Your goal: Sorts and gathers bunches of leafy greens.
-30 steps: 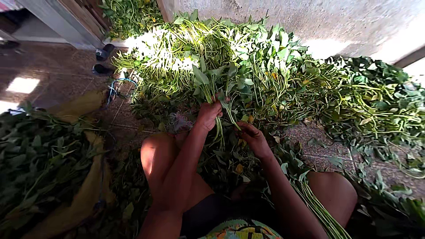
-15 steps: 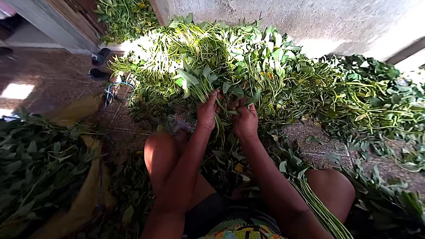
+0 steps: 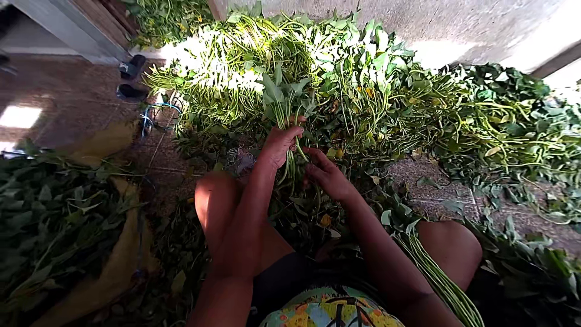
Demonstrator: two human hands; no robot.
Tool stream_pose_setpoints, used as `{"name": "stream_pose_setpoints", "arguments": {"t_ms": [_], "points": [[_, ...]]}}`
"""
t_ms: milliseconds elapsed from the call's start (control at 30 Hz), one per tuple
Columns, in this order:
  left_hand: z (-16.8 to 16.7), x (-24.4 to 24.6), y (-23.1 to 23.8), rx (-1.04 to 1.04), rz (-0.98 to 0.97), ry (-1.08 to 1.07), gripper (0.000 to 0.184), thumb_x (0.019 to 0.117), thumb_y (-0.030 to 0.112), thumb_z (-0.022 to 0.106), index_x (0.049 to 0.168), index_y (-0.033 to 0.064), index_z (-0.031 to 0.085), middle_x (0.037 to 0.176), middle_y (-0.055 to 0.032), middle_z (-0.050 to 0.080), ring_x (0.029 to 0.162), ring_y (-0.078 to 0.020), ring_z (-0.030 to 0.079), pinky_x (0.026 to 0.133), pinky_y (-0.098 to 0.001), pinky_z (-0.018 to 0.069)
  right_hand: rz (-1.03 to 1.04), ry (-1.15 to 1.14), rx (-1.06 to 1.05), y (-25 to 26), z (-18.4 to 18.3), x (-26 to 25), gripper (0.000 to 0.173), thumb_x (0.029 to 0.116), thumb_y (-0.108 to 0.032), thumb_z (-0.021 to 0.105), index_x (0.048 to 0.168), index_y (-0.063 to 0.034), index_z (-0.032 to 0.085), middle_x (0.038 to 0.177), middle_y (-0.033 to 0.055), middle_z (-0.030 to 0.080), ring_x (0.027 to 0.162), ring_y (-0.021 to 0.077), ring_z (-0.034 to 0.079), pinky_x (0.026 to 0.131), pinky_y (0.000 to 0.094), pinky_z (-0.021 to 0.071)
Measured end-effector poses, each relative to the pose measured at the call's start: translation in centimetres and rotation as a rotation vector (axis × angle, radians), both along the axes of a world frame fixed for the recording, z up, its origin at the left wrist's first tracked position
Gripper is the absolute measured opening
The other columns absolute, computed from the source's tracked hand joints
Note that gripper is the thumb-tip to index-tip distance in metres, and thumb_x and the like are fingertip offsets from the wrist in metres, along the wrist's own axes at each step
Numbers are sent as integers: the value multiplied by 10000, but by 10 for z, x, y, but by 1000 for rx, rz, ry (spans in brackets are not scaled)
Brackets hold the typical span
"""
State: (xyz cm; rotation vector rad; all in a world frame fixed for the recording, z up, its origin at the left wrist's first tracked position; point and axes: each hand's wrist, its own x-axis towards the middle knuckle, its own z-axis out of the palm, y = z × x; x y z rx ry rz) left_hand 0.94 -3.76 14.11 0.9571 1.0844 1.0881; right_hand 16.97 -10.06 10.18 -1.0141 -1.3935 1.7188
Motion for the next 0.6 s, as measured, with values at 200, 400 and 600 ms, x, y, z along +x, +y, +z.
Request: {"name": "stream_pose_setpoints", "arguments": {"t_ms": [200, 400, 600], "points": [[-5, -5, -5, -80, -152, 18, 228, 1101, 186, 455, 1134, 80, 654, 777, 48, 605, 564, -8, 496, 524, -145, 434, 181, 378, -296, 3, -1, 15, 375, 1050, -166, 374, 1413, -205, 459, 716, -45, 531, 574, 77, 574, 536, 241, 541], [-9, -17, 10, -167, 386, -174, 217, 1124, 222, 395, 1074, 75, 546, 736, 17, 582, 605, -78, 609, 603, -228, 567, 107, 213, -316, -29, 14, -10, 300, 1052, -169, 293, 950, -79, 560, 797, 11, 630, 727, 130, 654, 723, 309, 582], [-7, -48, 28, -158, 551, -250, 200, 1124, 202, 381, 1012, 109, 517, 717, 23, 545, 526, -55, 530, 511, -194, 510, 71, -134, -67, -83, 6, 4, 315, 1051, -215, 255, 994, -78, 532, 734, -54, 471, 561, 20, 443, 524, 178, 405]]}}
